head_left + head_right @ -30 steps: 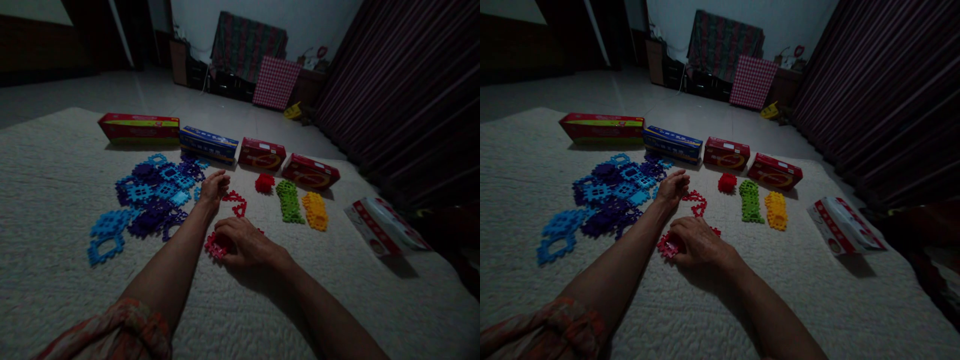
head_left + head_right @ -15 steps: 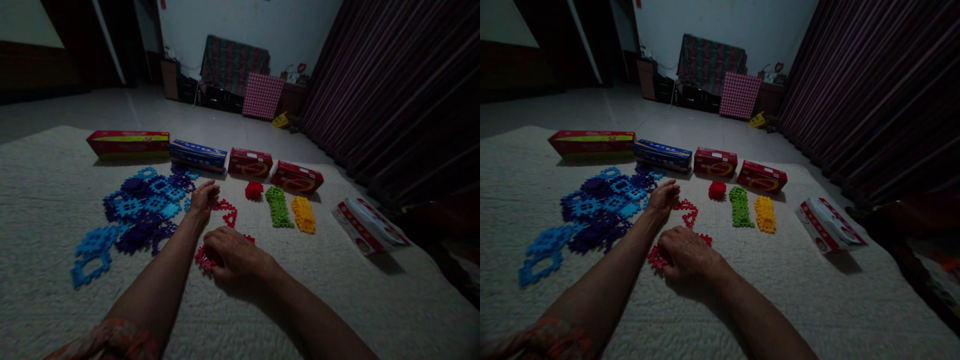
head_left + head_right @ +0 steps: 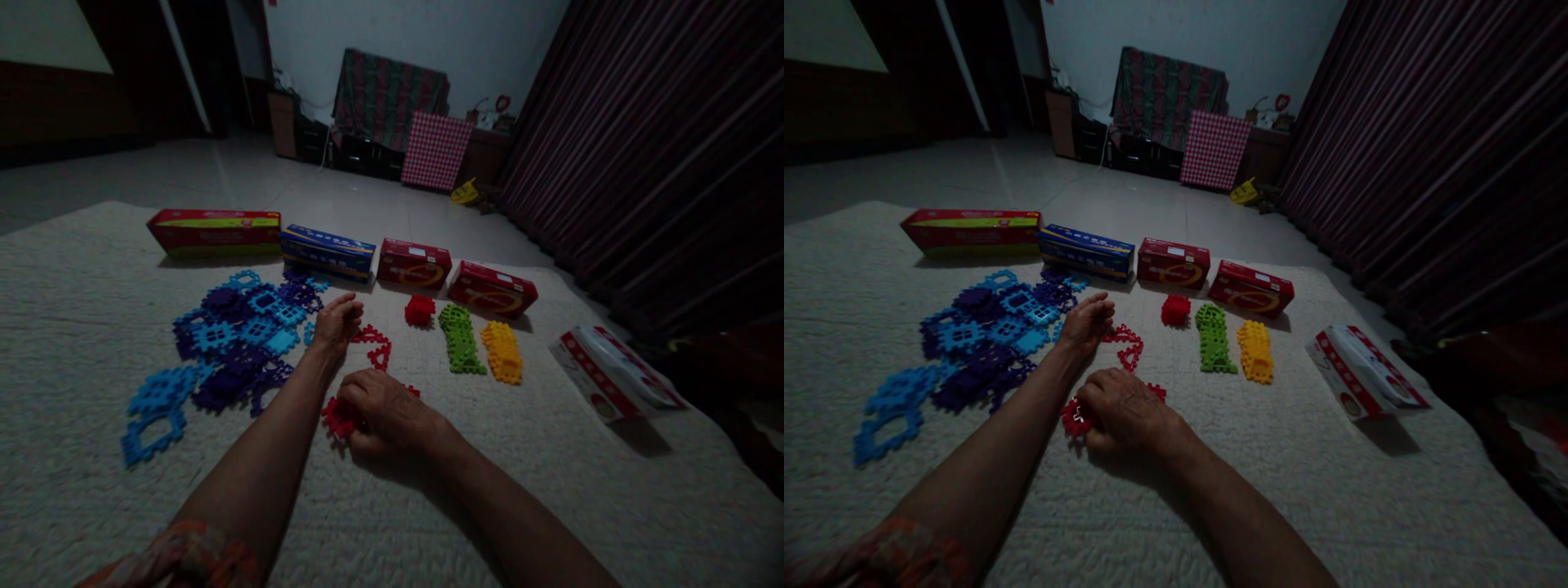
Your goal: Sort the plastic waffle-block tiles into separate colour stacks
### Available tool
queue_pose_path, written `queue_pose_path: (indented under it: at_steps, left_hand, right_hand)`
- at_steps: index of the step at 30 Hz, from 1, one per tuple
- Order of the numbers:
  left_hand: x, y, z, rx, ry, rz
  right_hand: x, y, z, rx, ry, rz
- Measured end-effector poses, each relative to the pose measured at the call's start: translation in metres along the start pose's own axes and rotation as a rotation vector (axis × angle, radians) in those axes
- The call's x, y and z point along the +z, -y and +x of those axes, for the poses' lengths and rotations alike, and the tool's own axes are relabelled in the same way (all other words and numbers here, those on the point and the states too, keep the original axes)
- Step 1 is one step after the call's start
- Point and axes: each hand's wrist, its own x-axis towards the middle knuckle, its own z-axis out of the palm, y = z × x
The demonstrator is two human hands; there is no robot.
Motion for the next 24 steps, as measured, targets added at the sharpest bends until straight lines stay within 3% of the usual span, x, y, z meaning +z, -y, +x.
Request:
queue_pose_path:
  at_steps: [5, 10, 17, 24]
  left_hand:
    - [0.000, 0.002, 0.001, 0.000, 0.003, -0.001]
    - [0.001, 0.002, 0.001, 0.004, 0.014, 0.001]
    - [-0.002, 0.004, 0.003, 0.009, 0.042, 0.005]
    - [-0.002, 0.005, 0.004, 0.007, 0.037, 0.009]
  right_hand:
    - [-0.002, -0.004, 0.001, 0.017, -0.051, 0.033]
    - [-0.013, -0.025, 0.002, 0.023, -0.081, 0.019]
    - [-0.024, -0.046, -0.002, 0.308, -0.153, 0.096]
    - [-0.021, -0.066, -0.002, 0.451, -0.249, 0.210]
